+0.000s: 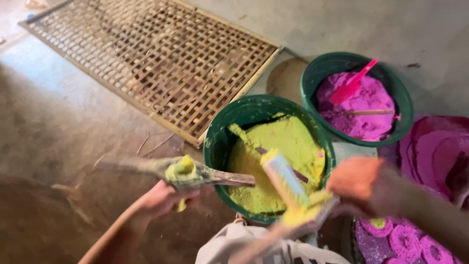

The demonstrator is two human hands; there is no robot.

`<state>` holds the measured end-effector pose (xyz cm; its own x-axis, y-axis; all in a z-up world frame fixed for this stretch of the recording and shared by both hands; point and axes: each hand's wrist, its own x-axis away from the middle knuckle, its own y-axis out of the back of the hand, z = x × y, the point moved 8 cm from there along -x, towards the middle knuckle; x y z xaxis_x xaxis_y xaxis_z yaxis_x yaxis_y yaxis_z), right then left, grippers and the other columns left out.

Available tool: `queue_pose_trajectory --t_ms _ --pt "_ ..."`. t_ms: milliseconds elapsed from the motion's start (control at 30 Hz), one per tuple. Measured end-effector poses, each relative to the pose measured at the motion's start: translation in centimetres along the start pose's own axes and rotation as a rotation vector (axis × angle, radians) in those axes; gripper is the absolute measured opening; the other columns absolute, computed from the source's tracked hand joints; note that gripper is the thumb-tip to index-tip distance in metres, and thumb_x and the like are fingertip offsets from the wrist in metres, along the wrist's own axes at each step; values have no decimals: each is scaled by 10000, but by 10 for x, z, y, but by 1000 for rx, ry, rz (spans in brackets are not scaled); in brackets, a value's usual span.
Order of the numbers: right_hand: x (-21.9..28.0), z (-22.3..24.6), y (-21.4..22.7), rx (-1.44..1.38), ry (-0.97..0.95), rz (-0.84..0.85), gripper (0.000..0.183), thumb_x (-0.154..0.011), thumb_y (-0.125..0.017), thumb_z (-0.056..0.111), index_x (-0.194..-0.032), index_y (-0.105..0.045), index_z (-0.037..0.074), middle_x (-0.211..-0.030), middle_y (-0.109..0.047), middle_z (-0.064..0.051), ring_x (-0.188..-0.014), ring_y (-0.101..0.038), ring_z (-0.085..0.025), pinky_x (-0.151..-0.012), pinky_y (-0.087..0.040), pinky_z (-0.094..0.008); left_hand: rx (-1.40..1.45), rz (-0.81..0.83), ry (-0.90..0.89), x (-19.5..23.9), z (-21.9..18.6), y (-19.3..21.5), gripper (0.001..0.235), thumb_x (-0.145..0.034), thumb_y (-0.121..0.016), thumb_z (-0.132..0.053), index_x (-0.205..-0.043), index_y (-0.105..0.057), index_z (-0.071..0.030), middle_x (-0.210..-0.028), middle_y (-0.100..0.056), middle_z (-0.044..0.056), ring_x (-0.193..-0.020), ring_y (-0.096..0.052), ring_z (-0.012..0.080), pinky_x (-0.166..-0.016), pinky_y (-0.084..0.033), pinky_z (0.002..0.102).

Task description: The person fills a hand-operated dough extruder with pink dough from a bucket and presses out small ring-shaped dough pieces onto a large flat purple cracker base.

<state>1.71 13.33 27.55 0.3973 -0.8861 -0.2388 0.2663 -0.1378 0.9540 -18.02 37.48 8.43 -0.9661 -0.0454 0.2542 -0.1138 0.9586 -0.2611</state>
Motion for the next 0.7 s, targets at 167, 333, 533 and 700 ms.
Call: queue_pose_trajectory --t_ms 167,333,533,700 --pt "-52 -29 0 854 420 -205 207 -877 -806 168 -977 -625 157 -969 -621 -64 -846 -623 -200 -750 -508 -349 578 482 -71 -27 8 -69 531 -848 -668 -220 -1335 -581 -27 -1271 -671 122 -1179 -664 239 -1011 -570 423" --pt "-52 -89 -53 362 -358 -403 553 -939 -736 347 -1364 -589 25 -1327 -545 -161 -1179 -625 -387 -994 -539 -451 373 -226 -199 -84 46 -27 381 -990 -669 -119 -1309 -584 73 -1015 -632 139 -909 -630 214 -783 -526 371" --pt "5 -172 -235 63 -997 336 414 -969 -592 430 -1189 -576 81 -1056 -700 -219 -967 -674 -450 -832 -536 -539 -126 -762 -852 -69 -8 12 705 -878 -641 79 -1522 -367 -10 -1312 -579 63 -1200 -561 145 -1067 -453 287" --pt "-1 -183 -201 -8 -890 371 349 -948 -565 238 -1291 -579 175 -1052 -727 -195 -934 -709 -401 -802 -559 -510 -273 -889 -847 -78 -14 10 634 -931 -731 2 -1489 -430 -19 -1377 -565 78 -1244 -553 157 -1096 -444 284"
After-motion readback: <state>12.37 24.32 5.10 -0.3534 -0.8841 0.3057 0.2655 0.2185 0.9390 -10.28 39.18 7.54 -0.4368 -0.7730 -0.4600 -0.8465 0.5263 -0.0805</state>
